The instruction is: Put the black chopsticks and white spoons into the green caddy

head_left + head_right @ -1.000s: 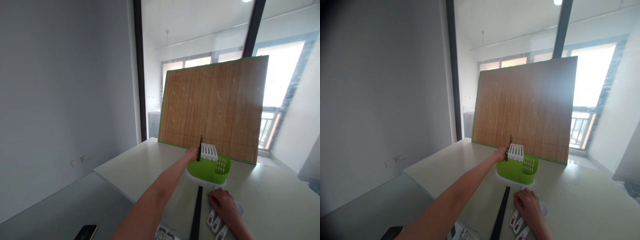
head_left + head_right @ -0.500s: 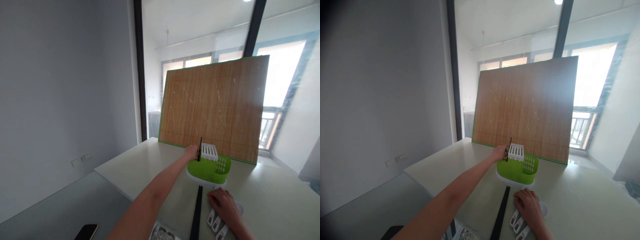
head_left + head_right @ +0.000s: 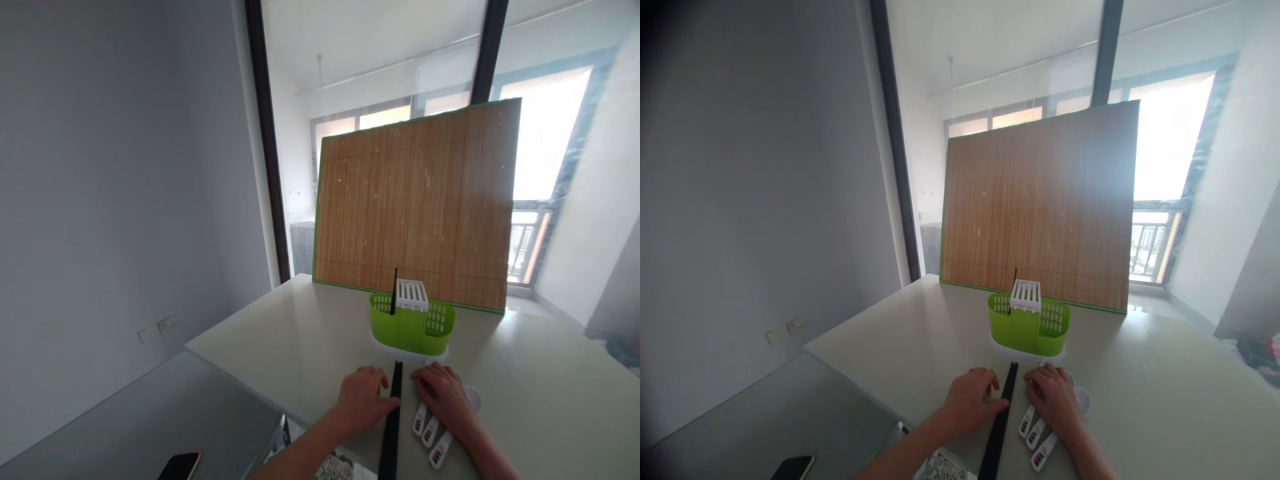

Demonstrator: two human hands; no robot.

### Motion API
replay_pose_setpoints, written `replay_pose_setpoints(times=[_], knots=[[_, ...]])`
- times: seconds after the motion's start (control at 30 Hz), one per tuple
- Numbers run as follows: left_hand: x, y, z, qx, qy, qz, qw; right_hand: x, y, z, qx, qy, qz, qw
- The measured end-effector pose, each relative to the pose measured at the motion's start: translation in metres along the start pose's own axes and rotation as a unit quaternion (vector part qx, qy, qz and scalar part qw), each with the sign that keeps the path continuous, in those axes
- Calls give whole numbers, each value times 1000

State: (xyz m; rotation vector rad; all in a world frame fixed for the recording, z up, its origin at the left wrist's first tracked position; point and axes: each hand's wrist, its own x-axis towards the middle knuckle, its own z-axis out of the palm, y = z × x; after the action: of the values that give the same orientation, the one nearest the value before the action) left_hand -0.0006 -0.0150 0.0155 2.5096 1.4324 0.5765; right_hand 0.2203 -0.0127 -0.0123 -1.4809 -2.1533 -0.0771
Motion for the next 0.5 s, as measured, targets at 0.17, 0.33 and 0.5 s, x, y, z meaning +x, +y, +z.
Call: replay_pose_setpoints(times=[0.17, 0.33, 0.5], knots=[[-19, -4, 15, 14, -36, -18, 999, 0, -6, -2, 13, -3, -16, 1000], [-16, -7, 12, 11, -30, -43, 999, 1, -9, -3, 15, -41, -34, 998], [-16, -13, 5, 14, -49, -50, 997, 1, -7, -3, 15, -49, -31, 998]])
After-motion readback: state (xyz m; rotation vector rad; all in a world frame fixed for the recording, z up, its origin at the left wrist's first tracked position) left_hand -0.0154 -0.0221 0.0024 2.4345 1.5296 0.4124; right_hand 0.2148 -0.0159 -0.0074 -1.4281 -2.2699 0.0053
